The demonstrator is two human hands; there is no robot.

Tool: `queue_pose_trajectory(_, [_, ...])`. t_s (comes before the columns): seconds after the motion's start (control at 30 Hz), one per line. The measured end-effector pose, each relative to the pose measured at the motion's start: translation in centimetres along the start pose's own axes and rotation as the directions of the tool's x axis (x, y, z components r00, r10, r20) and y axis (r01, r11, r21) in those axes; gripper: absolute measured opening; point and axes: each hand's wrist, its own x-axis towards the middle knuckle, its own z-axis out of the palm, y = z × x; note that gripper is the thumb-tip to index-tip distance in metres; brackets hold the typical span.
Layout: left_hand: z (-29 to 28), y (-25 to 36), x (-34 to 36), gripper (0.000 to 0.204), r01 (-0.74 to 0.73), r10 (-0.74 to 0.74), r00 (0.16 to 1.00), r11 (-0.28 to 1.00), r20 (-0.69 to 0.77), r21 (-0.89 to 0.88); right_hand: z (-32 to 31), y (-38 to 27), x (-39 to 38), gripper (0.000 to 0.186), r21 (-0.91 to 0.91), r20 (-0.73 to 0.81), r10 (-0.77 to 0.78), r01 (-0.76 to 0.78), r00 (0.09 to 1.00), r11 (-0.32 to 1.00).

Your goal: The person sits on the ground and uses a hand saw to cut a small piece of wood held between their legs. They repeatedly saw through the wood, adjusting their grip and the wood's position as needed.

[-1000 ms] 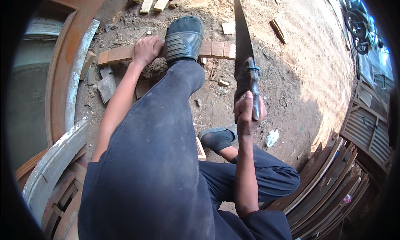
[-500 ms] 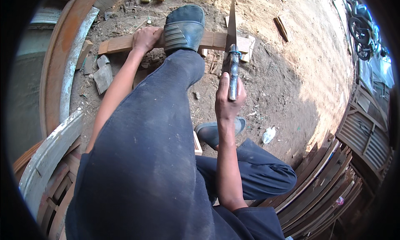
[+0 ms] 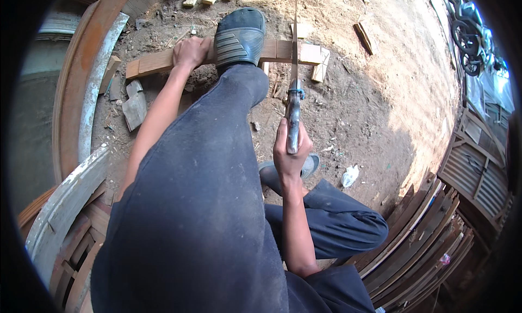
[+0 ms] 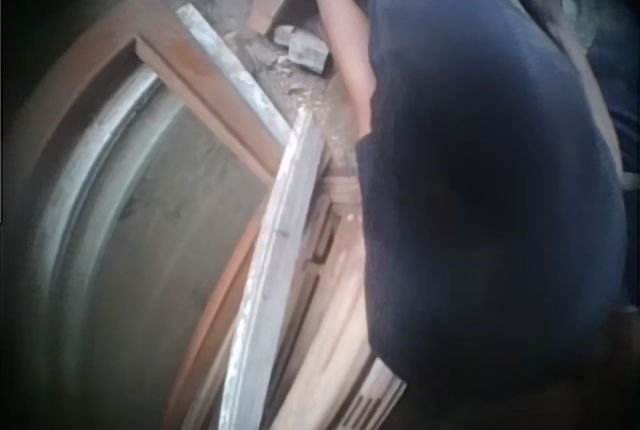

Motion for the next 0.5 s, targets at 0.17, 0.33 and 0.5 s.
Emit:
queue_pose_trajectory(0.17, [-0.9, 0.9, 0.2, 0.058, -0.013, 0.014, 0.999, 1.000, 0.035, -0.008, -4.2, 1.1, -8.7, 0.016, -0.160, 0.023, -0.093, 0.095, 0.995, 0.983])
queue_pose_trajectory(0.33, [-0.4, 0.2, 0.1, 0.058, -0.024, 0.026, 0.998, 0.999, 0.053, -0.022, -1.9, 0.8, -2.0, 0.018, 0.028, -0.019, 0.022, -0.022, 1.000, 0.999])
queue_pose_trajectory(0.5, [-0.2, -0.6, 0.5, 0.057, 0.009, -0.009, 1.000, 1.000, -0.002, -0.004, -2.4, 0.4, -3.7, 0.018, -0.014, 0.066, -0.011, 0.012, 0.998, 1.000])
